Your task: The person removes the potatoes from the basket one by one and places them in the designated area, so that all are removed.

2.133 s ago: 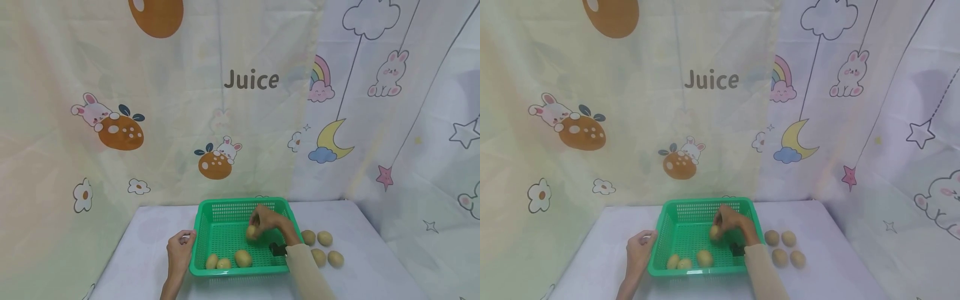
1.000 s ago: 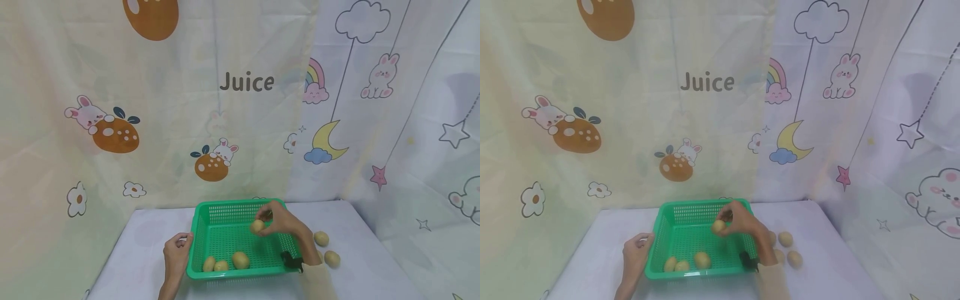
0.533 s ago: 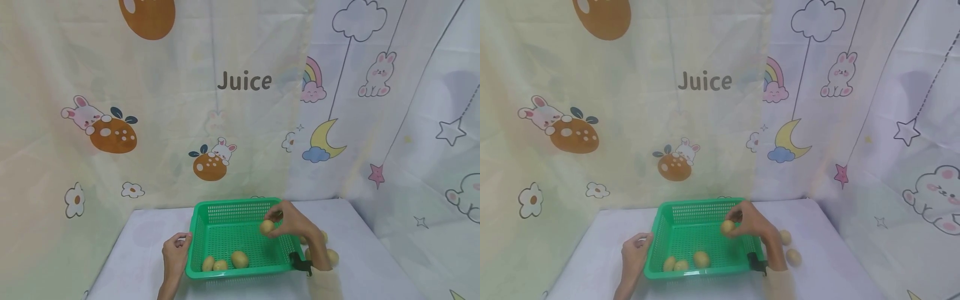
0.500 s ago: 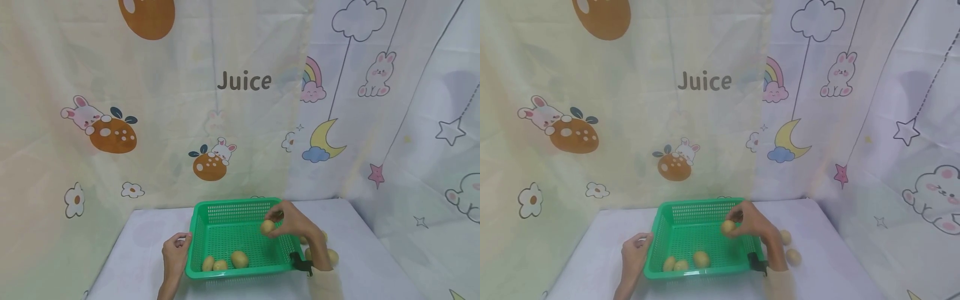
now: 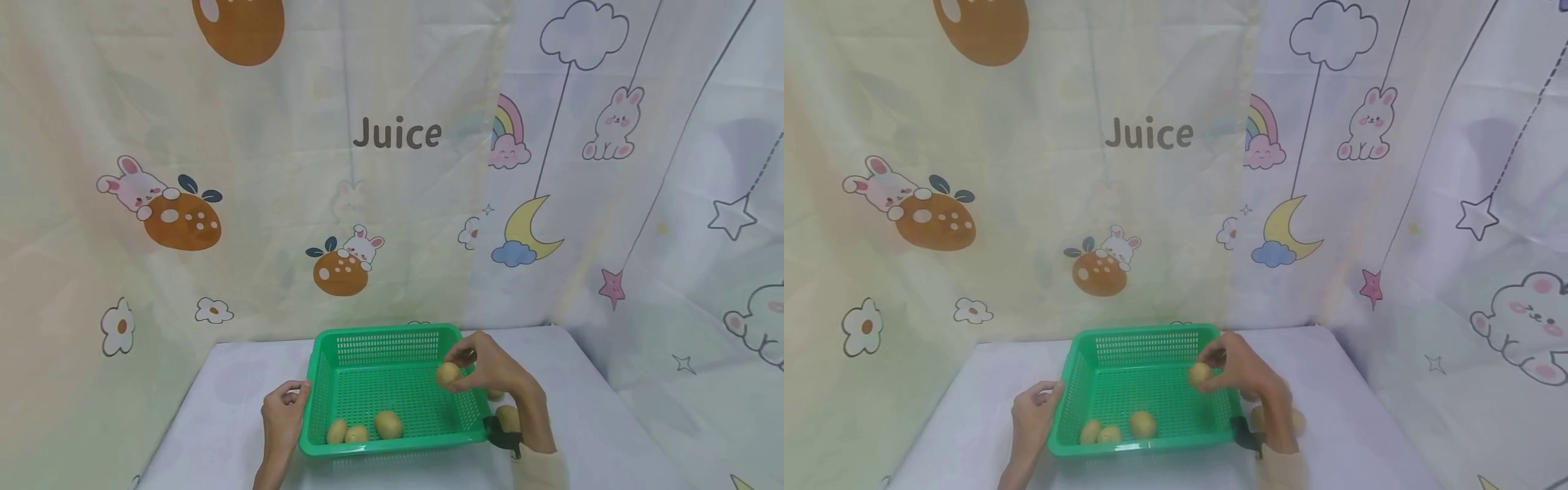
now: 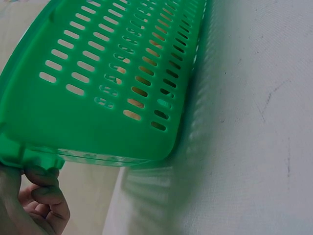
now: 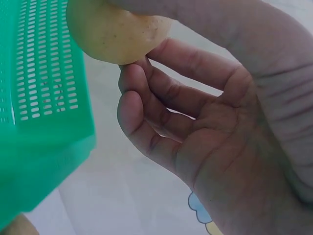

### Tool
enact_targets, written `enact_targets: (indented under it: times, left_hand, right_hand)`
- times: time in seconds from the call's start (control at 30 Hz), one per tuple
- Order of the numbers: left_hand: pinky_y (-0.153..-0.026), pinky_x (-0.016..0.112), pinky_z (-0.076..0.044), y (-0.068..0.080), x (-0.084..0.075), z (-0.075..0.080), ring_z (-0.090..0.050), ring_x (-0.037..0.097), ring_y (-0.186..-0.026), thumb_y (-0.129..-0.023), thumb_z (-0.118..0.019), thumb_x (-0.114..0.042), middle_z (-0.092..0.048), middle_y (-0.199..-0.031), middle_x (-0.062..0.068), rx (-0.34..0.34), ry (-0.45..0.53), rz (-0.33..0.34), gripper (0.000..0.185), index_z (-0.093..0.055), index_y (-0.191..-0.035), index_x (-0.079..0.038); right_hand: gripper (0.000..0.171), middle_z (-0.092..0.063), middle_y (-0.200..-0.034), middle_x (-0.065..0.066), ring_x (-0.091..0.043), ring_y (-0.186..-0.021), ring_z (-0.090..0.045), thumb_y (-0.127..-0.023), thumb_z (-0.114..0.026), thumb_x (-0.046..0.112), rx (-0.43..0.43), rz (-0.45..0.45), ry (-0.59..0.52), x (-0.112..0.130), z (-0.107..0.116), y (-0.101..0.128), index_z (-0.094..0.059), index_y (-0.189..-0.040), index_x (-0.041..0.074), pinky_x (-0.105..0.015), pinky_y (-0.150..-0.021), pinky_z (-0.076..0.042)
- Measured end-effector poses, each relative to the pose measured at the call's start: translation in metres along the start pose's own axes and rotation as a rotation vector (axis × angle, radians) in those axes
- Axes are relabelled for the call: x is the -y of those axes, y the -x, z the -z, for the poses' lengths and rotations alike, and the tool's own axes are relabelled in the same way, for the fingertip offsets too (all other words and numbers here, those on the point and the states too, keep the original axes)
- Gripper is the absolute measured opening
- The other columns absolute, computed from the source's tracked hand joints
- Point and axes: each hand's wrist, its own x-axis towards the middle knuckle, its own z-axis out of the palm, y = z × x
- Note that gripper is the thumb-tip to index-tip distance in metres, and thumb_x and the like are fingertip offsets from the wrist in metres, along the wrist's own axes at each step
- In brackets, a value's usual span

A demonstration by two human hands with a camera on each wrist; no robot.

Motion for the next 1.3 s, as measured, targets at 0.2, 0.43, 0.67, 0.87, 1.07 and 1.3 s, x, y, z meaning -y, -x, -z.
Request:
enact_targets:
  times: [0.2, 0.43, 0.67, 0.87, 1.07, 1.3]
  left_hand:
    - [-0.051, 0.023, -0.050, -0.001, 0.000, 0.001, -0.061, 0.015, -0.054, -0.109, -0.068, -0.020, -0.071, -0.065, 0.004, 0.005, -0.001, 0.002, 0.029, -0.077, -0.115, 0.007]
    - [-0.052, 0.023, -0.050, -0.003, 0.000, 0.003, -0.060, 0.013, -0.055, -0.108, -0.070, -0.021, -0.070, -0.065, 0.004, -0.005, 0.007, -0.025, 0.029, -0.077, -0.114, 0.007]
    - [-0.053, 0.023, -0.051, -0.002, -0.003, 0.000, -0.061, 0.014, -0.057, -0.109, -0.068, -0.020, -0.070, -0.067, 0.004, 0.002, 0.013, -0.014, 0.029, -0.077, -0.115, 0.007]
    - [-0.052, 0.023, -0.051, -0.002, -0.002, -0.001, -0.062, 0.016, -0.056, -0.109, -0.067, -0.020, -0.071, -0.067, 0.004, 0.015, 0.014, 0.003, 0.030, -0.076, -0.117, 0.008]
    - [-0.052, 0.023, -0.050, -0.003, 0.002, 0.001, -0.062, 0.016, -0.057, -0.110, -0.068, -0.022, -0.072, -0.068, 0.004, 0.018, -0.007, 0.022, 0.032, -0.076, -0.118, 0.008]
    - [-0.052, 0.023, -0.051, -0.001, 0.005, 0.001, -0.063, 0.015, -0.055, -0.109, -0.068, -0.023, -0.073, -0.067, 0.005, 0.013, 0.004, 0.006, 0.032, -0.076, -0.117, 0.008]
  right_hand:
    - [0.031, -0.081, -0.092, -0.001, -0.019, -0.081, -0.070, -0.074, -0.101, 0.017, -0.026, -0.049, 0.012, 0.000, 0.003, 0.007, -0.084, -0.100, 0.015, -0.040, -0.080, -0.062]
    - [0.031, -0.081, -0.095, -0.001, -0.015, -0.084, -0.071, -0.076, -0.100, 0.017, -0.030, -0.051, 0.034, -0.001, 0.005, 0.016, -0.084, -0.103, 0.013, -0.037, -0.081, -0.062]
    - [0.032, -0.082, -0.097, -0.002, -0.016, -0.088, -0.072, -0.076, -0.099, 0.016, -0.056, -0.056, 0.023, -0.003, 0.011, 0.028, -0.084, -0.104, 0.011, -0.037, -0.084, -0.062]
    - [0.032, -0.082, -0.098, -0.003, -0.015, -0.089, -0.071, -0.077, -0.098, 0.016, -0.096, -0.074, 0.025, -0.004, 0.015, 0.042, -0.083, -0.104, 0.010, -0.033, -0.083, -0.061]
    - [0.033, -0.082, -0.098, -0.001, -0.012, -0.089, -0.070, -0.075, -0.098, 0.017, -0.107, -0.105, 0.034, -0.010, 0.017, 0.053, -0.083, -0.103, 0.011, -0.031, -0.084, -0.060]
    - [0.032, -0.081, -0.096, 0.003, -0.009, -0.088, -0.070, -0.073, -0.098, 0.015, -0.126, -0.109, 0.035, -0.021, 0.018, 0.063, -0.083, -0.101, 0.015, -0.031, -0.083, -0.061]
